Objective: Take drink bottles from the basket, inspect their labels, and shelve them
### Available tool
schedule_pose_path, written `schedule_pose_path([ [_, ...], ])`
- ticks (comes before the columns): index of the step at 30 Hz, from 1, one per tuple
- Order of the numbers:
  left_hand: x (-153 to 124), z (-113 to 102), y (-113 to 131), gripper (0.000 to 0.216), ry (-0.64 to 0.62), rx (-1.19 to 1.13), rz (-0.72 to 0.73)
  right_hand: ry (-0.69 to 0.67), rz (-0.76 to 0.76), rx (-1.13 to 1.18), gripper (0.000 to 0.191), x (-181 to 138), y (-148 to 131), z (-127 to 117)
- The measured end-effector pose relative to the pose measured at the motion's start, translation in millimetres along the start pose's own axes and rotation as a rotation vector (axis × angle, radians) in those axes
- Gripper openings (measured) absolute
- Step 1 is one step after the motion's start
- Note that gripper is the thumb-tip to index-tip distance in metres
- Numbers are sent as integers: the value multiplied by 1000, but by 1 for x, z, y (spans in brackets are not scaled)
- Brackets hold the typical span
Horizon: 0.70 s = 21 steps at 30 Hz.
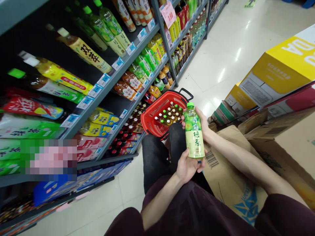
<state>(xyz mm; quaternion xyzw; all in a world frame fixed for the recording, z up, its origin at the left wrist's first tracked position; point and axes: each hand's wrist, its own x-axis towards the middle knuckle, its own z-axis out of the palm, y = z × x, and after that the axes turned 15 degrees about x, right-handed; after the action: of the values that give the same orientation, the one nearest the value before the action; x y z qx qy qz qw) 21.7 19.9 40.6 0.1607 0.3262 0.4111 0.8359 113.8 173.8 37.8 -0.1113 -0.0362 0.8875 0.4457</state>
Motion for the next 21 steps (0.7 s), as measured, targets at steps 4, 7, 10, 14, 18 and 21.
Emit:
schedule_pose_path([
  [4, 4, -1, 5, 57, 0, -17, -12, 95, -81, 32, 45, 1, -4, 2],
  [7, 4, -4, 5, 60, -18, 3, -5, 98, -65, 22, 50, 1, -4, 3],
  [10, 3, -6, 2, 60, -32, 31, 14, 88, -45, 1, 52, 1, -3, 3],
  [14, 3, -8, 0, 60, -42, 43, 17, 97, -36, -12, 51, 1, -3, 3],
  [18, 3, -9, 1, 60, -56, 50, 16, 100, -21, -7, 50, 1, -3, 2],
  [21, 3, -10, 1, 61, -56, 56, 15, 92, -13, -18, 48, 1, -3, 1],
])
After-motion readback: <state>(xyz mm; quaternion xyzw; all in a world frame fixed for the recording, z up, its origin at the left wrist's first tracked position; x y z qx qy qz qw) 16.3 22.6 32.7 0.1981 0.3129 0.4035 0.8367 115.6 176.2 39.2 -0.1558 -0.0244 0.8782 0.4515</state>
